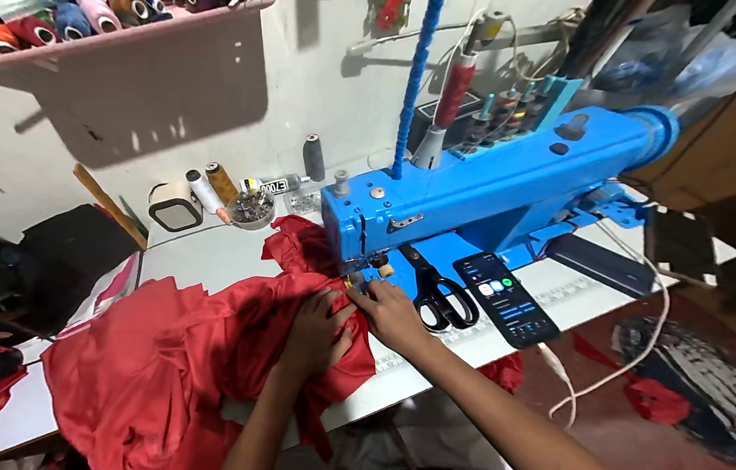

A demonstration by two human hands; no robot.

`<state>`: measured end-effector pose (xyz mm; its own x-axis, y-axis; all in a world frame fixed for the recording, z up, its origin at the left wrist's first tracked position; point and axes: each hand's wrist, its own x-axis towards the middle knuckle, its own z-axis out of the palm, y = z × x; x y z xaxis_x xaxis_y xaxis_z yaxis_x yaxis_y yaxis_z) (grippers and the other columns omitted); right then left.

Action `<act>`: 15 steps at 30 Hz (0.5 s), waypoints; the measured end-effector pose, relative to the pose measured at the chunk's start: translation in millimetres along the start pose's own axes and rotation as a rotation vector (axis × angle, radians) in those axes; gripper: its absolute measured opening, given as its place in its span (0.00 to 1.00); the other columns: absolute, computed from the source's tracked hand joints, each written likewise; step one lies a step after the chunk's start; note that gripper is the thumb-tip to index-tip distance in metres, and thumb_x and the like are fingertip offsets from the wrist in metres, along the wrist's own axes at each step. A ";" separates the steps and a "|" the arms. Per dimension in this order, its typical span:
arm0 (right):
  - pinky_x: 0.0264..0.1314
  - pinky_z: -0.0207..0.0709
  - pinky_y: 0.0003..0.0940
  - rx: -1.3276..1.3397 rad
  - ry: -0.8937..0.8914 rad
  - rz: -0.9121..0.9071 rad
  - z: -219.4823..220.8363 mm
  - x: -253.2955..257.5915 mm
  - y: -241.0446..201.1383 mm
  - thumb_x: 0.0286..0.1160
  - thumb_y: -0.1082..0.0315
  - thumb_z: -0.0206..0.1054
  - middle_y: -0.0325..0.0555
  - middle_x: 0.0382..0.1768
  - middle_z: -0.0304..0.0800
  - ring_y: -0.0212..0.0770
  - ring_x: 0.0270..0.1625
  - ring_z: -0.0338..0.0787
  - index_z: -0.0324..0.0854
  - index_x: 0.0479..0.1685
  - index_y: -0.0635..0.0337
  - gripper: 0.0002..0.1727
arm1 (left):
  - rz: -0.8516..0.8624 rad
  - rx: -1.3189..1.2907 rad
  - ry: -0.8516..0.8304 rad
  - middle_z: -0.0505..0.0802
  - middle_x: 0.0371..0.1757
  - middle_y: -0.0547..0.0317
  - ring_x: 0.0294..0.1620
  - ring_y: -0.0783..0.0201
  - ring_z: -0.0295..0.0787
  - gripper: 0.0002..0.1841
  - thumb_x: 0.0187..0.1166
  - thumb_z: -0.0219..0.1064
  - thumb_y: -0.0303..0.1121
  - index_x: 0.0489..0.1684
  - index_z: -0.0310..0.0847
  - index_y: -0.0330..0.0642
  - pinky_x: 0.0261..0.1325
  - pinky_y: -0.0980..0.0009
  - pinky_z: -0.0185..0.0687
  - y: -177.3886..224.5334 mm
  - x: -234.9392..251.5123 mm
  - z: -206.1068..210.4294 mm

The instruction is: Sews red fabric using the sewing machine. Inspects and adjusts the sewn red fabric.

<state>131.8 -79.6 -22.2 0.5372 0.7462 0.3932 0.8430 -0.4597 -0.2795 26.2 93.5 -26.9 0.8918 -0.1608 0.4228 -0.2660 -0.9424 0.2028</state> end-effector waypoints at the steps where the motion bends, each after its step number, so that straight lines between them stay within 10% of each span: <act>1: 0.46 0.82 0.54 -0.016 -0.017 -0.004 -0.6 0.1 -0.8 0.76 0.74 0.63 0.60 0.46 0.89 0.61 0.48 0.90 0.89 0.67 0.46 0.22 | -0.003 -0.002 -0.005 0.88 0.71 0.44 0.78 0.42 0.80 0.20 0.77 0.59 0.43 0.62 0.91 0.52 0.77 0.47 0.75 0.6 -0.2 -0.4; 15: 0.46 0.82 0.53 0.110 0.058 -0.006 0.1 -3.9 3.7 0.77 0.71 0.61 0.58 0.40 0.89 0.58 0.44 0.90 0.93 0.59 0.49 0.18 | -0.007 -0.018 -0.011 0.88 0.71 0.42 0.78 0.41 0.78 0.21 0.79 0.57 0.43 0.64 0.90 0.52 0.78 0.45 0.73 -0.3 -1.3 -1.0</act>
<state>132.8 -84.1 -24.9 0.5358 0.7183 0.4439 0.8395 -0.3972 -0.3706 24.8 94.3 -26.6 0.8979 -0.1572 0.4113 -0.2660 -0.9380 0.2222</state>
